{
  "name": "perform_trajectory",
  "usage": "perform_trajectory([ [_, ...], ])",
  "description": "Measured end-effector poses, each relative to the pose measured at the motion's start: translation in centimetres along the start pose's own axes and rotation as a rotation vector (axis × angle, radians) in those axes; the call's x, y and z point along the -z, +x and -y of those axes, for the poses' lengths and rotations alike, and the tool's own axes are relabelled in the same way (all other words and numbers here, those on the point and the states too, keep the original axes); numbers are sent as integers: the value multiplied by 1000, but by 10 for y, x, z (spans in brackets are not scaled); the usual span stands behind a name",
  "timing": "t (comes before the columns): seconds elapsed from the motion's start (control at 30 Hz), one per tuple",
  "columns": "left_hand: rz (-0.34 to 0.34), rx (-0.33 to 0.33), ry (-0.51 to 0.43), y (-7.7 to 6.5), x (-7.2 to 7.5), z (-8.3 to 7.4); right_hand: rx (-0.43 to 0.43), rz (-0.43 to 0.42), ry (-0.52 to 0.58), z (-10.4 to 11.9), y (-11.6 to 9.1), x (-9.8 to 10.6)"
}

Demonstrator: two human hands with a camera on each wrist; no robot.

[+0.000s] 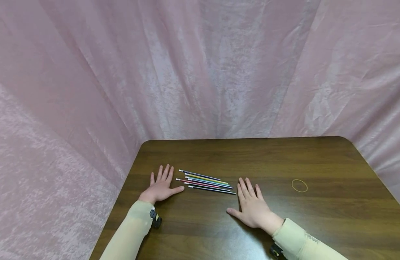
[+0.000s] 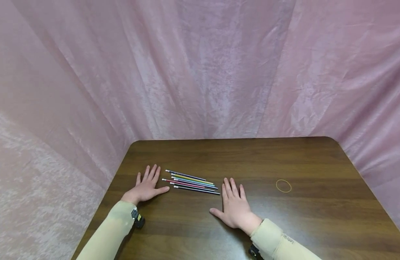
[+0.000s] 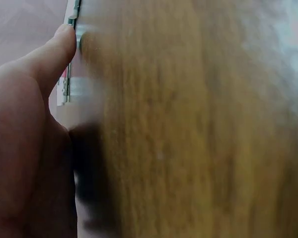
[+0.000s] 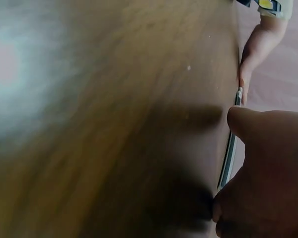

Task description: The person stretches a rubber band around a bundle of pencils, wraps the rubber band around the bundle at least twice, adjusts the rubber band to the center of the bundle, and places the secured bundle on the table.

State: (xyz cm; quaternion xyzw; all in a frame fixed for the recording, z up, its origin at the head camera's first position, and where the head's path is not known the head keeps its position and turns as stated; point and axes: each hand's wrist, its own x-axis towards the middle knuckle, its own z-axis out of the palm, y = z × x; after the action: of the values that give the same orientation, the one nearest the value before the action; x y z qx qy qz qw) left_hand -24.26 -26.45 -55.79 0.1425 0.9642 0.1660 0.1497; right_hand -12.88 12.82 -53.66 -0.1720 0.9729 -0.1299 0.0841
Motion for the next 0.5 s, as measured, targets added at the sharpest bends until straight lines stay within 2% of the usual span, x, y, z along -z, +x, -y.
perform_trajectory([
  [0.1, -7, -6, 15, 4, -3, 1, -8, 3, -7, 5, 4, -2],
  [0.27, -5, -4, 53, 2, 4, -11, -35, -9, 2, 11, 9, -5],
  [0.5, -14, -49, 6, 6, 1, -16, -66, -11, 21, 16, 15, -8],
])
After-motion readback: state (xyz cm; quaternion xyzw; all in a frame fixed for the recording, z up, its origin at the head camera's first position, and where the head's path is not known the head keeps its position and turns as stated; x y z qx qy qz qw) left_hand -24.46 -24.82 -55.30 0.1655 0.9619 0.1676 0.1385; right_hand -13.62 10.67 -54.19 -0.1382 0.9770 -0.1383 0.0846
